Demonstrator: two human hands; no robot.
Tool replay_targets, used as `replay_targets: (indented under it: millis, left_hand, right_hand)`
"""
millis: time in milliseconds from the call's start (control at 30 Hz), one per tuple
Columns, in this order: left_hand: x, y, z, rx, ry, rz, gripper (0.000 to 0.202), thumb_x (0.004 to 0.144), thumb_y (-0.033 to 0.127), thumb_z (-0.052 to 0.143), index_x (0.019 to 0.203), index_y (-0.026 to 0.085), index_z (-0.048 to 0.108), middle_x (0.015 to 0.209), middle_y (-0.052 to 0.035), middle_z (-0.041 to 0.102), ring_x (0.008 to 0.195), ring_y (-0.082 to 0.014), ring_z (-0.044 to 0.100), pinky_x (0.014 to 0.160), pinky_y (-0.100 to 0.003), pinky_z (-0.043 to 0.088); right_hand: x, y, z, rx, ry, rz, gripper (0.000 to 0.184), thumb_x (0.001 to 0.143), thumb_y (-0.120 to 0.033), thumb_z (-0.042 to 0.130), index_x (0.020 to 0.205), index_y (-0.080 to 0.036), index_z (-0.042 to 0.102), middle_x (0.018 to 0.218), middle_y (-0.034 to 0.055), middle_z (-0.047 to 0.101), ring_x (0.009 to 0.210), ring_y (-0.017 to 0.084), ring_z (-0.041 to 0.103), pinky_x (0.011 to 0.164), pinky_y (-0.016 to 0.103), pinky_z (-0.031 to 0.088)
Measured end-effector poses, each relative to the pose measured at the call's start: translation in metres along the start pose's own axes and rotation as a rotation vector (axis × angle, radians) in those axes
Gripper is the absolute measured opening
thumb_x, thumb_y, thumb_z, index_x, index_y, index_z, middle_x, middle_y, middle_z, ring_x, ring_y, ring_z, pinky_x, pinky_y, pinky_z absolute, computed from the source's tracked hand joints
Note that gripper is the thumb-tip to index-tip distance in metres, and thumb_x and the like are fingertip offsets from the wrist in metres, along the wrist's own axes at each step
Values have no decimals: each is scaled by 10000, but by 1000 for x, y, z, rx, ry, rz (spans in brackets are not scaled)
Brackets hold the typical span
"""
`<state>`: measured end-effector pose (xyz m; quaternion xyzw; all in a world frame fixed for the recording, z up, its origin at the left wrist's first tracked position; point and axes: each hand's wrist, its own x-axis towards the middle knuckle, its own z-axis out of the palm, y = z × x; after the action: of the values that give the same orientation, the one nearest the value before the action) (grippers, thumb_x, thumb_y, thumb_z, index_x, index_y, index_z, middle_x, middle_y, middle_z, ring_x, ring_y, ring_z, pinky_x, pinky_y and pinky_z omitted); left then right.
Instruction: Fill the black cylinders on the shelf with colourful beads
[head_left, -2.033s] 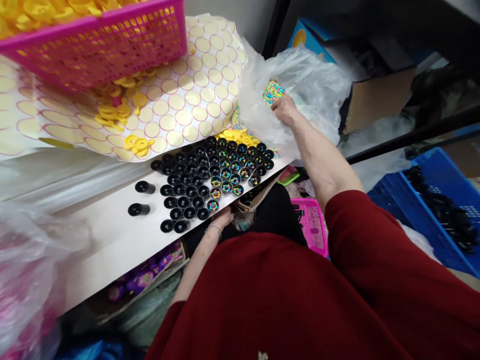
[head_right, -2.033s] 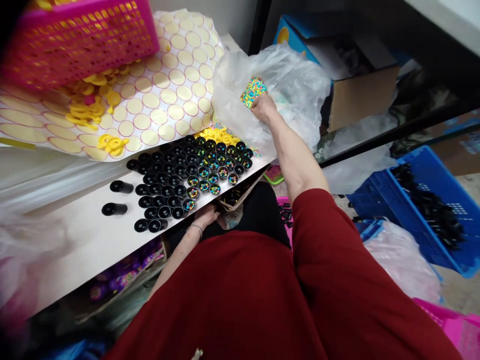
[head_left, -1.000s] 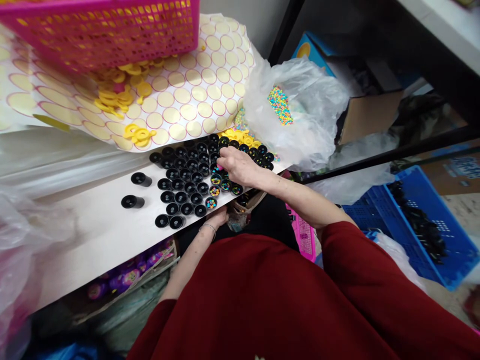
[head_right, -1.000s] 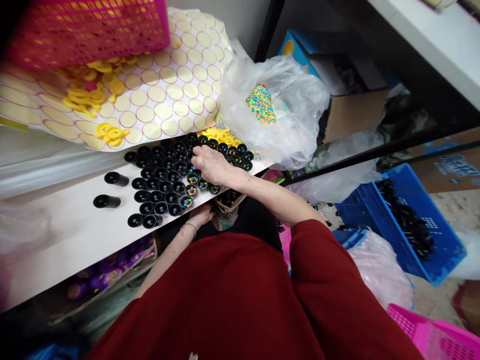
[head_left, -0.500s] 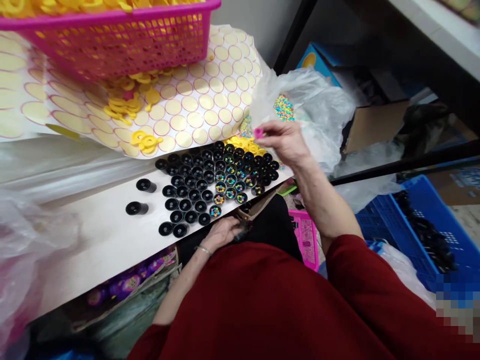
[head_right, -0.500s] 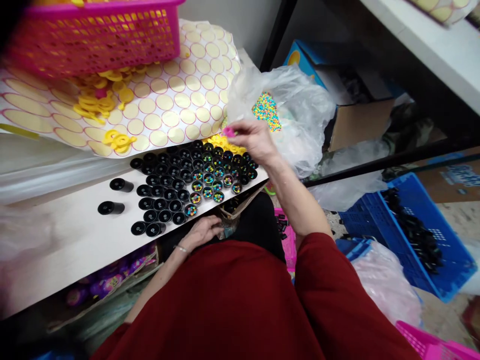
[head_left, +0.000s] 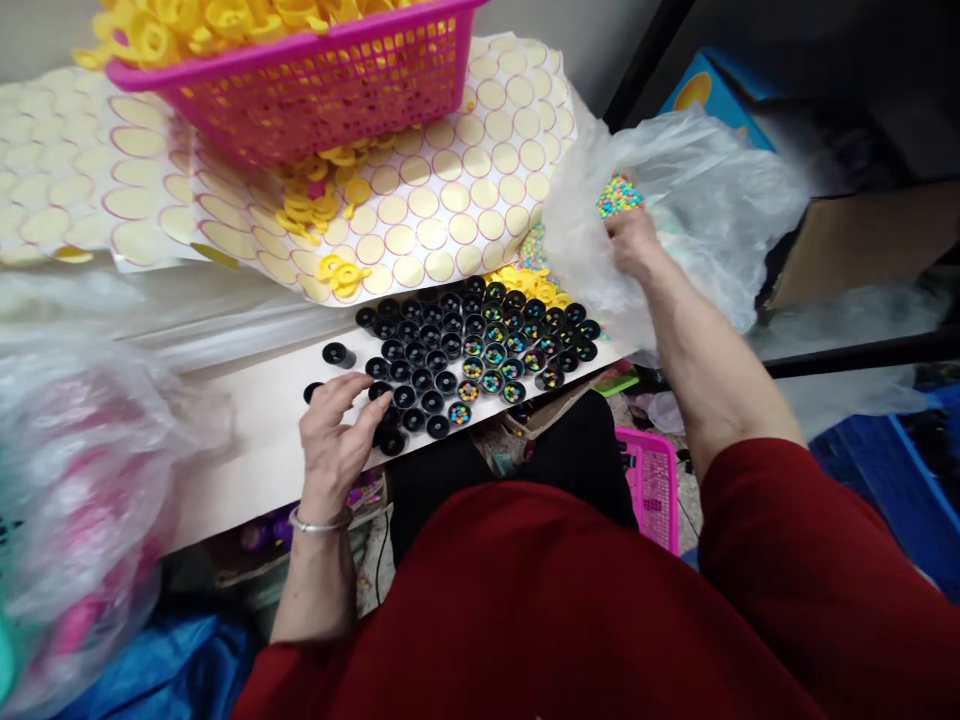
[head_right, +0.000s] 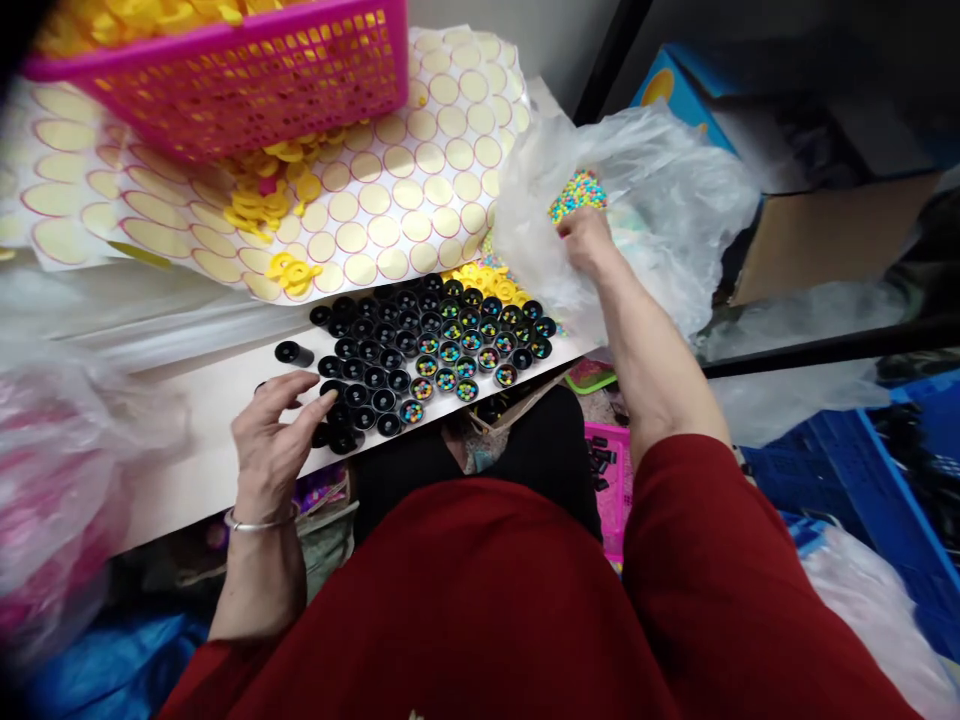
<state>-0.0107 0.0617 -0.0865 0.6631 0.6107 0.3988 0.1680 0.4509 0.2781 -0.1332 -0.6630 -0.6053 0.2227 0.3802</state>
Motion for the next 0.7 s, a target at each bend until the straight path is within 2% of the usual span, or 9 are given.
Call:
replay_targets:
  millis: [100,200,267,367,500,600,700]
  left_hand:
    - [8,-3,4,23,-58,58,237,807,435,693,909,221,710,1006,-55,717,971,-216,636,908,-386,512]
    - [11,-7,6,13,-25,67,251,799,447,698,900,217,715,996,-57,719,972,-218,636,933,-391,501]
    - [11,-12,5,-40,-9,25,270,796,451,700,918,211,716,992,-59,716,963,-211,639,886,-370,520]
    - [8,-21,6,-171,-10,-45,298,795,434,706,973,196,717,1014,-64,708,904,-186,646,794,-328,542]
    - [3,-27,10,-253,-9,-75,299,808,392,701,1028,192,719,1077,-75,705,913,-177,656,858,-338,548]
    - [3,-29,14,-250,-15,-51,270,836,377,673,1040,206,719,1108,-74,707,1025,-205,657,939,-364,537]
    - [6,-32,15,-246,-23,-26,257,850,381,656,1037,216,715,1126,-71,706,1091,-219,645,980,-379,525]
  right_hand:
    - [-9,-7,-10,179,52,105,284,573,-336,815,546,-239,549,473,-49,431,652,193,586,634,357,476]
    - [-26,-31,-21,469,151,162,310,493,-356,862,581,-276,575,542,-42,512,549,151,518,532,342,438]
    - [-43,-58,-22,592,121,115,320,465,-358,881,624,-279,615,584,-36,563,543,121,488,525,325,424]
    - [-75,-103,-10,645,-25,51,318,482,-343,871,711,-242,674,655,-23,622,560,111,494,544,320,432]
    - [-112,-145,24,503,-289,-51,216,583,-314,784,723,-182,685,719,2,636,660,135,549,638,312,443]
    - [-124,-159,46,207,-470,-220,122,708,-276,664,738,-159,682,739,18,608,719,148,541,700,307,422]
    - [-125,-166,58,-163,-530,-390,164,828,-236,541,783,-158,678,798,49,594,783,174,527,727,312,392]
